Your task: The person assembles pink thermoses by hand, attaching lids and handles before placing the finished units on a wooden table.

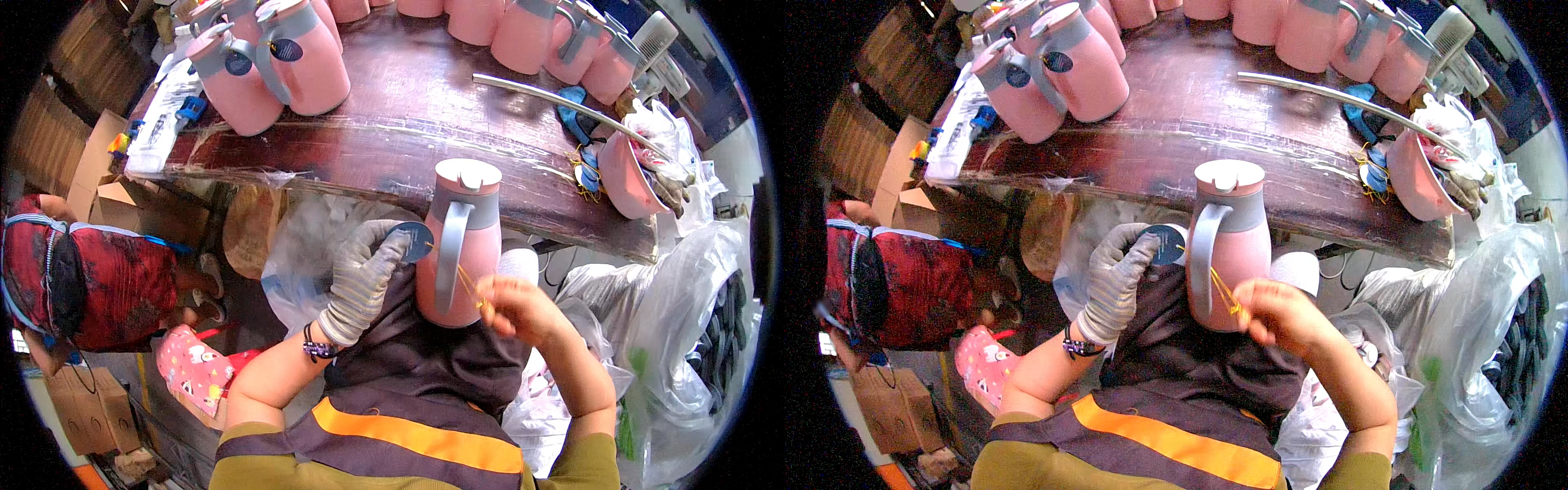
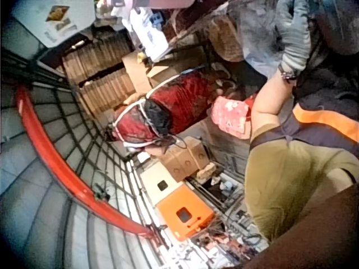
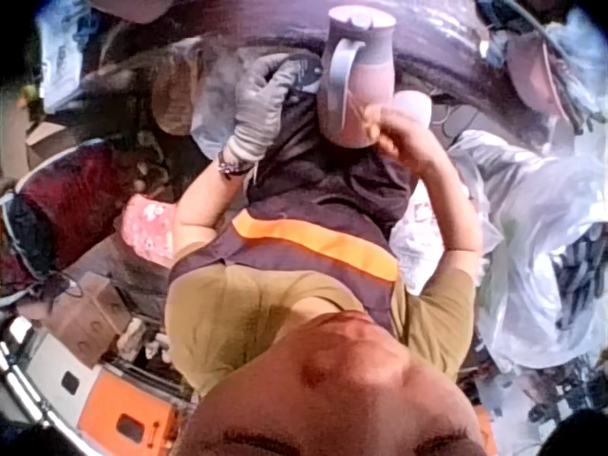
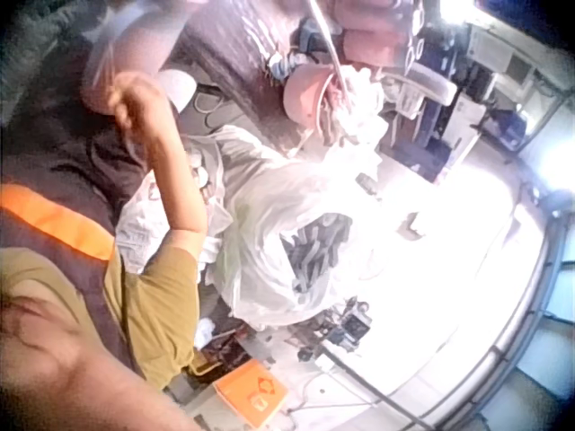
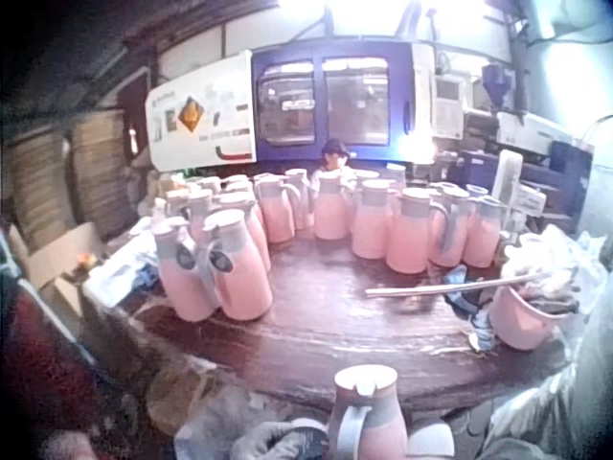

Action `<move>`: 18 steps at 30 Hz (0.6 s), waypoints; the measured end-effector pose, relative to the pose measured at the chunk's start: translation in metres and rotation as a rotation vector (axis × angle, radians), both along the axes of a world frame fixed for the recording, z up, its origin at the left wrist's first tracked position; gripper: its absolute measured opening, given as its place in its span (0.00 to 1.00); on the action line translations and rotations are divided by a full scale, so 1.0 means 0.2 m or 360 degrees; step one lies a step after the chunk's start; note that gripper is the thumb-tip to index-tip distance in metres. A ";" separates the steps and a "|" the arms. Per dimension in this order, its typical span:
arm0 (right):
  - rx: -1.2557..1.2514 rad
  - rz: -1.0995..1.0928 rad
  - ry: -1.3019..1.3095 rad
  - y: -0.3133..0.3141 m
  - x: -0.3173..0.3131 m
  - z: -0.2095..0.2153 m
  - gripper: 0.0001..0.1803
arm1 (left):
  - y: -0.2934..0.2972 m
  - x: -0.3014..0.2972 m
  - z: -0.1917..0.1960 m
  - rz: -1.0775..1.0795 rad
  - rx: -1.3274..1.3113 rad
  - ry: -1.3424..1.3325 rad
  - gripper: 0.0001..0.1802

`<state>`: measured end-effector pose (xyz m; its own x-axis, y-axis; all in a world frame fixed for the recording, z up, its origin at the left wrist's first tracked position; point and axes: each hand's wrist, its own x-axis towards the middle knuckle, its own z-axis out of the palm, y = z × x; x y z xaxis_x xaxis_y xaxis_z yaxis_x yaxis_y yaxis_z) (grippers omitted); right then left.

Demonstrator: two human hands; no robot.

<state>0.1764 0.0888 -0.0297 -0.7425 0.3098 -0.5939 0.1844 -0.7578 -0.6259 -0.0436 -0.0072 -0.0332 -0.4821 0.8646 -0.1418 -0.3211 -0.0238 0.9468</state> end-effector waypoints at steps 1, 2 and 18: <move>-0.0016 0.0239 0.0123 -0.01 0.03 0.00 0.08 | 0.00 0.00 0.00 -0.0032 -0.0010 0.0030 0.06; -0.0017 0.0320 0.0216 -0.01 0.05 0.03 0.09 | -0.01 0.00 0.00 -0.0065 -0.0019 0.0060 0.06; 0.2847 0.0306 -0.0374 0.09 -0.39 0.25 0.14 | 0.05 -0.02 0.11 -0.0254 0.0186 0.0721 0.12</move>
